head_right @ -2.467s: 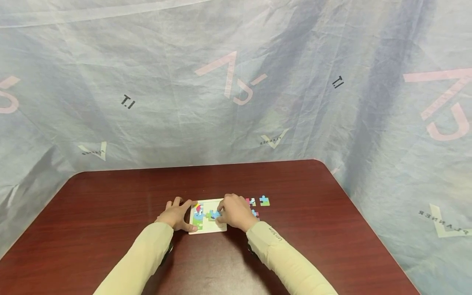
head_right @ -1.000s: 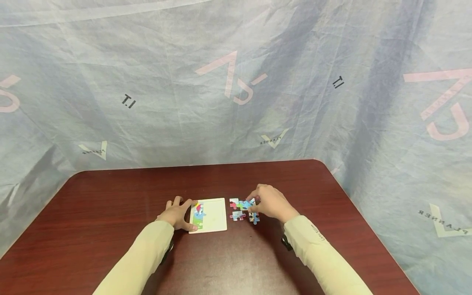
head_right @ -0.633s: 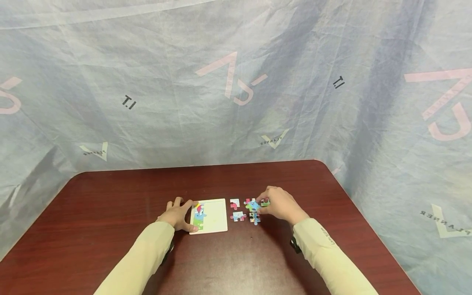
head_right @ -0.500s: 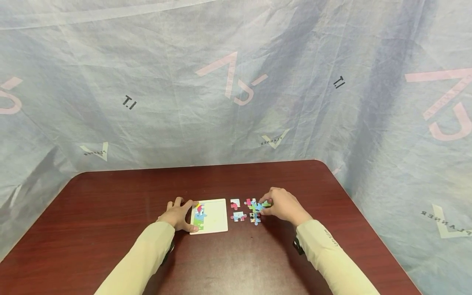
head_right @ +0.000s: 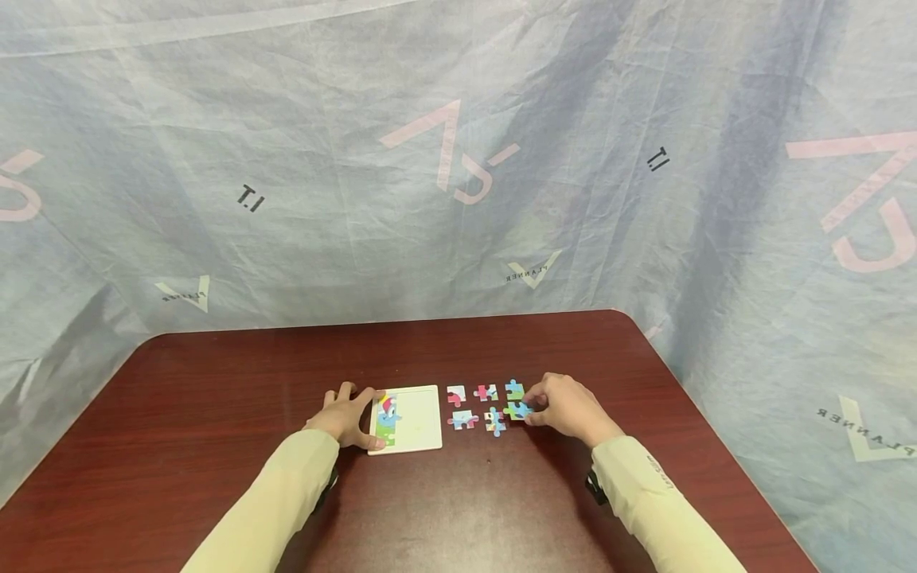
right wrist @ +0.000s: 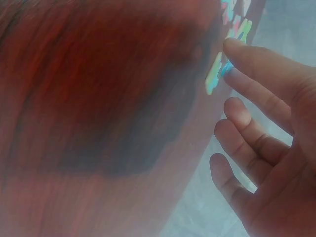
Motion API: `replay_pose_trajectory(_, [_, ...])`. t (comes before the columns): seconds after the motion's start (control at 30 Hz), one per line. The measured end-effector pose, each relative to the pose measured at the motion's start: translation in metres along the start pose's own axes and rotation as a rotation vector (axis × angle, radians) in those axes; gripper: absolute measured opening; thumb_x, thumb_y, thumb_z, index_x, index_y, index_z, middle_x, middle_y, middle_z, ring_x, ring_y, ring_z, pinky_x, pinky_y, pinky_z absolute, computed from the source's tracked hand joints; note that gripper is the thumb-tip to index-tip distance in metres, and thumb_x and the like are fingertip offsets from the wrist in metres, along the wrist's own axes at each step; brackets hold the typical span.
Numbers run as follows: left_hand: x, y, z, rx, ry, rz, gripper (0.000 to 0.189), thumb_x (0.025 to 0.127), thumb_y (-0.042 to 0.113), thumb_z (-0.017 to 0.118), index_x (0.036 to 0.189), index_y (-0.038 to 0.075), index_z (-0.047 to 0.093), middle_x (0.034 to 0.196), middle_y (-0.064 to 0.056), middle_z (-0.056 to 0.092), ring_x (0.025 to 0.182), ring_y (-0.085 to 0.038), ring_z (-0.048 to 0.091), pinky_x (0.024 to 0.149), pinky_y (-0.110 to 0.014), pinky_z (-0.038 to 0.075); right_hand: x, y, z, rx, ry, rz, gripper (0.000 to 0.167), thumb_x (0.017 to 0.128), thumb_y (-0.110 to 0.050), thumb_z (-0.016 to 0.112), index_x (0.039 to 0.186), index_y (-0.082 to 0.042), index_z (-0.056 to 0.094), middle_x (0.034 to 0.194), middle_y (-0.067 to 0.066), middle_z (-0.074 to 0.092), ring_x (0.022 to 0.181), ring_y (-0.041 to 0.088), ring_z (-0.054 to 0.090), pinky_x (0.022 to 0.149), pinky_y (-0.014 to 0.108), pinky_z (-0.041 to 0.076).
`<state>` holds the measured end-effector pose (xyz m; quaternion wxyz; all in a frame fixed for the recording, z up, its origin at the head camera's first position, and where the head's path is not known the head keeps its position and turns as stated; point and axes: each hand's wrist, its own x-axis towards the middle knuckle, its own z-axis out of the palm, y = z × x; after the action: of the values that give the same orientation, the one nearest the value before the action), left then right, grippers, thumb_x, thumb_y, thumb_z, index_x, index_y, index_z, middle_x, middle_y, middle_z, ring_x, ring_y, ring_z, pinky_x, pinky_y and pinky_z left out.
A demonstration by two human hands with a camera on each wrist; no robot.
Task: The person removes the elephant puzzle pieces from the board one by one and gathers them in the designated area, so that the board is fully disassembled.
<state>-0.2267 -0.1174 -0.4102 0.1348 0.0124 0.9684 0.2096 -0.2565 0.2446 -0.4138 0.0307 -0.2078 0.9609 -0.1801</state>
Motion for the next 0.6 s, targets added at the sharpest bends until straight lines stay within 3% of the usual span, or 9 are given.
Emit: replay_pose_trajectory(0.6, [0.0019,-0.0018,0.0011,-0.009,-0.007,-0.005,0.082,0.076,0.025,0.092,0.147,0.018,0.05,0.15,-0.024,0.032,0.135,-0.046,0.031,0.097,-0.083,0.031,-0.005,0.0031,0.0074,-0.007,-0.017,0.056,0.023,0.083,-0.016,0.085,0.105,-0.011,0.079,0.083,0.0,0.052,0.076,0.016,0.048,0.066,0.036,0.04])
